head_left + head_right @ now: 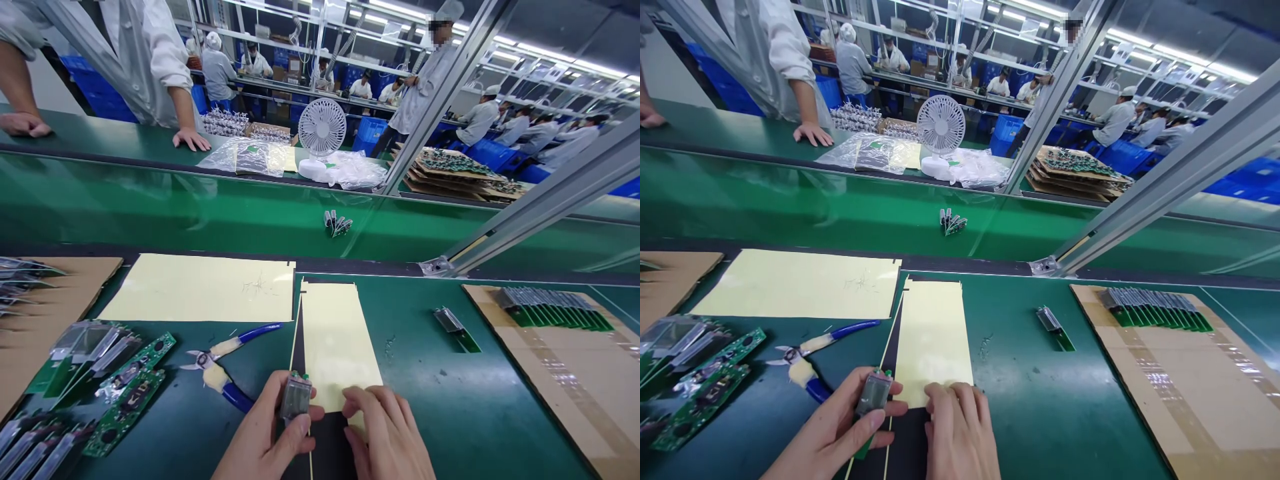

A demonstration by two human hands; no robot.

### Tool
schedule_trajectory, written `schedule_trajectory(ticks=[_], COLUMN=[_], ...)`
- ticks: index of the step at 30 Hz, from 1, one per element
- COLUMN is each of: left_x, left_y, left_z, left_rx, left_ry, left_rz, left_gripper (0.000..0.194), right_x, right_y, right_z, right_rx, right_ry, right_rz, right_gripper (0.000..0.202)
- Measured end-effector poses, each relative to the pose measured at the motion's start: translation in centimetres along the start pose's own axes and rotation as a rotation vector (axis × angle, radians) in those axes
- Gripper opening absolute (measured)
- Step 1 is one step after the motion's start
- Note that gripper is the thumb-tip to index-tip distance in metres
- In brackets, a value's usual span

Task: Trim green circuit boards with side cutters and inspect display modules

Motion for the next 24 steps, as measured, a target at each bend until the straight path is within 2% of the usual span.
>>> schedule_trajectory(ticks=[5,7,8,12,14,17,19,21,24], left_x=[0.3,0.4,0.4,0.4,0.3,0.0,-0.6,-1.0,-1.3], left_y=[0.1,0.1,0.1,0.2,0.1,0.1,0.3,0.6,0.9], left_z=[0.1,0.1,0.1,0.1,0.1,-0.1,-0.3,-0.5,-0.7], left_rx=[0.013,0.013,0.011,-0.001,-0.015,-0.081,-0.130,-0.149,-0.139], left_ry=[-0.026,-0.032,-0.033,-0.023,-0.019,-0.046,-0.079,-0.087,-0.076], left_rz=[-0.004,0.000,-0.001,-0.004,-0.015,-0.032,-0.034,-0.086,-0.261], left_gripper=[0.052,0.053,0.055,0.057,0.056,0.052,0.046,0.042,0.047], right_x=[-1.6,-2.2,-2.5,-2.9,-2.7,-2.4,-2.2,-1.8,-0.6], right_y=[-0.6,-1.0,-1.2,-1.5,-1.1,0.3,0.9,0.9,0.5], right_z=[0.4,0.5,0.6,0.4,0.5,1.5,2.3,3.1,4.5], right_rx=[0.059,0.102,0.131,0.142,0.112,0.071,0.094,0.130,0.153], right_ry=[-0.102,-0.221,-0.323,-0.917,-1.090,-0.924,-0.803,-0.763,-0.721], right_rz=[0.286,0.490,0.592,0.961,1.118,1.184,1.237,1.412,1.794], right_gripper=[0.024,0.011,0.004,0.036,0.041,0.038,0.032,0.026,0.022])
Point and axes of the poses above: each hand's wrist, its own z-axis towards the middle knuckle, its own y-axis out of the back of the hand, x = y × z, the point moved 4 cm from there along z, towards the middle knuckle, and after that the axes turned 4 degrees about z, right-handed, at the moved point
